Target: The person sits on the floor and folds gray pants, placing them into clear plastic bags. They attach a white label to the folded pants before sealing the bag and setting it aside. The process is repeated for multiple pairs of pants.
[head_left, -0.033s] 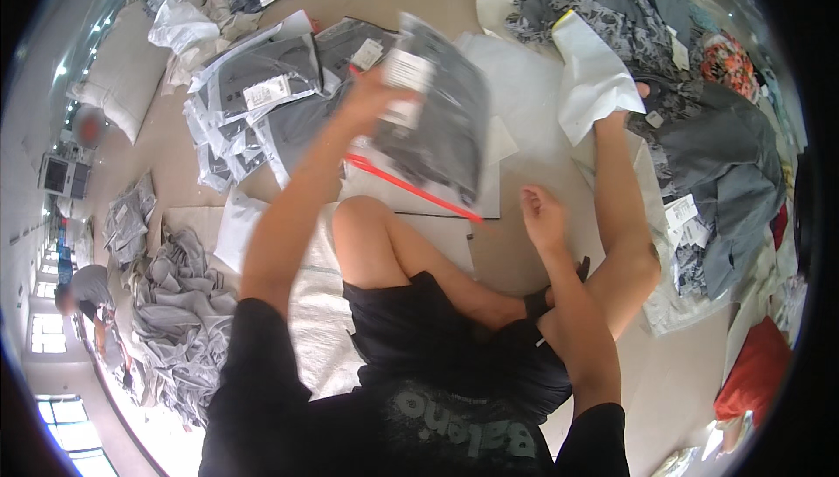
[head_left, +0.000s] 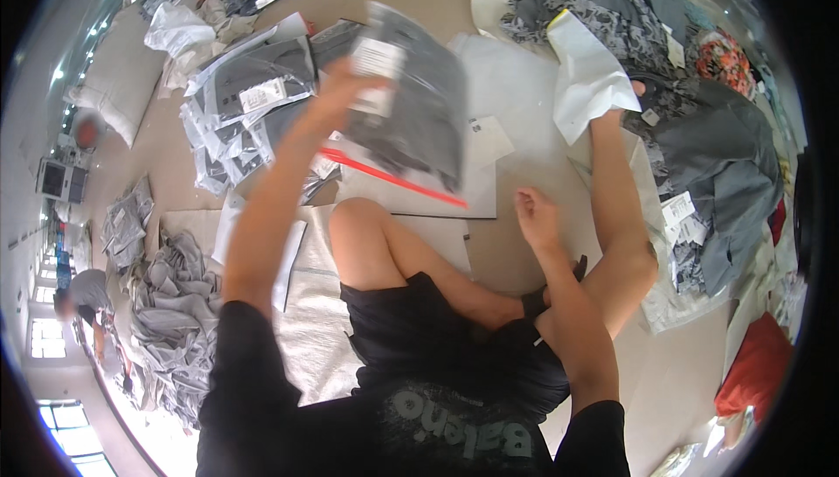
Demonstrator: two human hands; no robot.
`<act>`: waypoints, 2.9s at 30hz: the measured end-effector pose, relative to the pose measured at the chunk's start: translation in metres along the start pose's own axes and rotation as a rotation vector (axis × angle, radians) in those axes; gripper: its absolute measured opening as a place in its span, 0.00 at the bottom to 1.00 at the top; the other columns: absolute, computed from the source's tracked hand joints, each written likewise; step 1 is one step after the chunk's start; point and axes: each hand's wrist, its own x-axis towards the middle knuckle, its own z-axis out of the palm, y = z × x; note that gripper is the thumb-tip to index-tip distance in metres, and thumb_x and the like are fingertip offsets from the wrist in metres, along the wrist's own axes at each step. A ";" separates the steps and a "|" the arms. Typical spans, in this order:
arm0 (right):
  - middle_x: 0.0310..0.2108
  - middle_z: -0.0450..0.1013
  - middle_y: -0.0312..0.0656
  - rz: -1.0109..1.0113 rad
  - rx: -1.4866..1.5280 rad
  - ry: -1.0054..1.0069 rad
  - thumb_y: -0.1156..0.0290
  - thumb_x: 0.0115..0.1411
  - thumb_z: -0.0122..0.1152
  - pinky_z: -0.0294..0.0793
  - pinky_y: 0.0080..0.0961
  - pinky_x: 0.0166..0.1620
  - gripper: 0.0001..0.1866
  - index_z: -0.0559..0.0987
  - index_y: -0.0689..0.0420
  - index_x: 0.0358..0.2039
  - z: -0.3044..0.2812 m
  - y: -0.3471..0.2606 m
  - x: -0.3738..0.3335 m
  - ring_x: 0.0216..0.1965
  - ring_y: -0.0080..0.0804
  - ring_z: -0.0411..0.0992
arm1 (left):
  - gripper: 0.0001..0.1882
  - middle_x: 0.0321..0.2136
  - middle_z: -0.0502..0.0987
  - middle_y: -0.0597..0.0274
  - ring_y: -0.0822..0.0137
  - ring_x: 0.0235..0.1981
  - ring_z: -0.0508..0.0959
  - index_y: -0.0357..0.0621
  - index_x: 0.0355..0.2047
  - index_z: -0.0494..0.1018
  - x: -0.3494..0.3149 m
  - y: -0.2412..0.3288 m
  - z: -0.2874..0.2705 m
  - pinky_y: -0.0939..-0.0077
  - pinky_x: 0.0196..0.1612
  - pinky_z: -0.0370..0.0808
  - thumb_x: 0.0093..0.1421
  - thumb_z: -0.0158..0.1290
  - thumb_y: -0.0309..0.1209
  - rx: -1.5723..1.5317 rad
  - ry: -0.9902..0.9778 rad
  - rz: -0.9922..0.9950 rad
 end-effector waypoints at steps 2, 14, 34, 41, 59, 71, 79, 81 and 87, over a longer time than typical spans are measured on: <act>0.36 0.83 0.48 -0.017 -0.010 -0.049 0.71 0.66 0.64 0.82 0.32 0.41 0.09 0.84 0.59 0.44 0.012 0.003 -0.005 0.35 0.40 0.83 | 0.16 0.38 0.85 0.61 0.69 0.37 0.85 0.41 0.47 0.81 -0.013 0.031 -0.073 0.70 0.40 0.82 0.59 0.66 0.29 0.127 0.265 0.026; 0.34 0.83 0.49 -0.184 -0.180 -0.268 0.67 0.59 0.63 0.80 0.44 0.41 0.09 0.86 0.55 0.37 0.040 0.004 -0.009 0.36 0.51 0.81 | 0.20 0.43 0.80 0.59 0.67 0.44 0.79 0.42 0.54 0.77 -0.051 -0.204 -0.264 0.70 0.43 0.77 0.64 0.61 0.33 -0.080 1.085 0.091; 0.46 0.81 0.44 0.369 0.329 1.005 0.63 0.58 0.76 0.79 0.28 0.42 0.36 0.72 0.67 0.62 -0.412 0.105 0.154 0.39 0.31 0.80 | 0.15 0.39 0.80 0.56 0.51 0.46 0.76 0.46 0.47 0.75 0.006 -0.253 0.097 0.51 0.49 0.70 0.63 0.61 0.37 1.231 -0.182 0.385; 0.43 0.78 0.46 0.537 -0.189 1.059 0.54 0.58 0.73 0.77 0.34 0.45 0.28 0.82 0.63 0.51 -0.484 0.147 0.191 0.41 0.39 0.77 | 0.11 0.39 0.80 0.57 0.51 0.44 0.77 0.43 0.41 0.77 -0.005 -0.241 0.137 0.53 0.49 0.70 0.62 0.62 0.35 1.040 -0.127 0.418; 0.44 0.81 0.44 0.368 -0.344 1.196 0.62 0.70 0.55 0.77 0.38 0.50 0.16 0.85 0.55 0.50 -0.447 0.084 0.215 0.45 0.37 0.79 | 0.07 0.34 0.83 0.52 0.56 0.36 0.81 0.35 0.37 0.80 -0.154 -0.117 0.098 0.66 0.45 0.76 0.66 0.58 0.28 0.844 0.180 0.044; 0.40 0.83 0.37 -0.523 0.620 -0.717 0.65 0.70 0.62 0.74 0.22 0.48 0.13 0.86 0.62 0.42 -0.274 -0.299 0.130 0.41 0.24 0.77 | 0.24 0.49 0.76 0.58 0.59 0.45 0.80 0.42 0.59 0.72 -0.089 -0.152 0.048 0.59 0.54 0.78 0.75 0.49 0.47 -0.620 0.134 -0.021; 0.33 0.81 0.35 -0.116 0.267 -1.395 0.60 0.70 0.62 0.69 0.19 0.36 0.17 0.87 0.63 0.37 -0.194 -0.266 0.053 0.34 0.16 0.72 | 0.27 0.61 0.76 0.55 0.56 0.59 0.77 0.45 0.63 0.72 -0.058 -0.121 0.065 0.52 0.64 0.72 0.76 0.43 0.51 -1.274 0.049 -0.058; 0.34 0.82 0.34 0.006 0.185 -1.204 0.62 0.68 0.64 0.70 0.18 0.38 0.16 0.87 0.64 0.38 -0.192 -0.259 0.071 0.34 0.16 0.73 | 0.27 0.61 0.76 0.56 0.57 0.59 0.77 0.46 0.62 0.72 -0.071 -0.130 0.056 0.52 0.65 0.72 0.76 0.43 0.51 -1.308 0.097 -0.053; 0.38 0.83 0.45 -0.536 -0.559 -0.504 0.71 0.60 0.67 0.80 0.33 0.45 0.09 0.87 0.62 0.39 -0.173 -0.220 0.192 0.37 0.39 0.81 | 0.20 0.54 0.80 0.63 0.61 0.56 0.79 0.48 0.61 0.74 -0.119 -0.237 0.044 0.61 0.60 0.75 0.72 0.52 0.39 -1.312 -0.283 0.024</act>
